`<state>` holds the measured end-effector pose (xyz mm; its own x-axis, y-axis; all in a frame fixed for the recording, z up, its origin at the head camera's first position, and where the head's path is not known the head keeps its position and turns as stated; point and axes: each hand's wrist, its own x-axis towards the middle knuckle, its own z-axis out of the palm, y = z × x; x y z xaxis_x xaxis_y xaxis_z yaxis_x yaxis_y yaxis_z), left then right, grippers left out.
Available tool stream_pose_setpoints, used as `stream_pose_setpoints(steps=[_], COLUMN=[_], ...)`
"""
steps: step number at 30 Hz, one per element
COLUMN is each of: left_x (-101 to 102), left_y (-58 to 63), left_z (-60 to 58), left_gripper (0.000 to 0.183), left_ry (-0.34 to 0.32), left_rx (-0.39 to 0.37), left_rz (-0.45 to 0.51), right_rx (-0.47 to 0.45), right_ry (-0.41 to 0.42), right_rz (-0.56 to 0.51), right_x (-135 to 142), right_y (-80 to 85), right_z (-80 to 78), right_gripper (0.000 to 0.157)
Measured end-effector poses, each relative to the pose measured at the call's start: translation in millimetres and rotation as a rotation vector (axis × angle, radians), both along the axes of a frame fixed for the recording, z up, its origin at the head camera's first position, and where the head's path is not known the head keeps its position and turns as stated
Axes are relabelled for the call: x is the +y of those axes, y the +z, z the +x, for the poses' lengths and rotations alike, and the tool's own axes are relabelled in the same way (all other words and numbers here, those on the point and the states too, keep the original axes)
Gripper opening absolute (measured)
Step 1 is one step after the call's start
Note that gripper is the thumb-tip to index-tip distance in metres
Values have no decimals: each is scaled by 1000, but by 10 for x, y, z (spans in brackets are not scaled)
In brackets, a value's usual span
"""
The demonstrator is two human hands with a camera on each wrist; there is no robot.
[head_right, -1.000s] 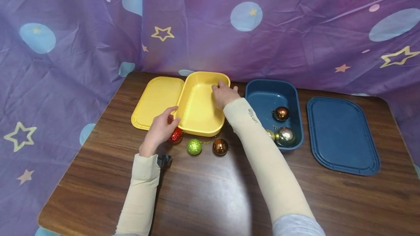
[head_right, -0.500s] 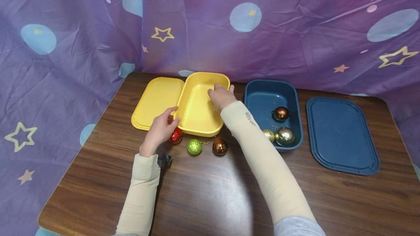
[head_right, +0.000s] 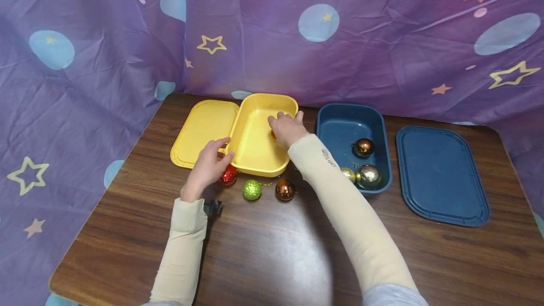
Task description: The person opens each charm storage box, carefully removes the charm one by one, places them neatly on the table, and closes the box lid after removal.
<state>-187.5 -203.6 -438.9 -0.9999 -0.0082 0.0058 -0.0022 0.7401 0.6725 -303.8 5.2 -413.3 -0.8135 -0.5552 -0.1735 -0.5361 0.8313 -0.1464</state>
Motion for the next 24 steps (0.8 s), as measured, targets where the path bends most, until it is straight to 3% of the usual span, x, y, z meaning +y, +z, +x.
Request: stream_pose_setpoints(steps=[7, 15, 24], left_x=[-15, -38, -35], left_y=[-7, -28, -40], left_z=[0, -14, -35], left_gripper=[45, 42, 39], left_ry=[22, 57, 100], left_rx=[19, -15, -22], left_rz=[93, 109, 163], right_rx=[31, 41, 117], right_ry=[26, 33, 24], right_rz=[-115, -299, -613], right_x=[78, 250, 543], right_y=[192, 422, 575], right_z=[78, 237, 556], right_gripper=[29, 36, 40])
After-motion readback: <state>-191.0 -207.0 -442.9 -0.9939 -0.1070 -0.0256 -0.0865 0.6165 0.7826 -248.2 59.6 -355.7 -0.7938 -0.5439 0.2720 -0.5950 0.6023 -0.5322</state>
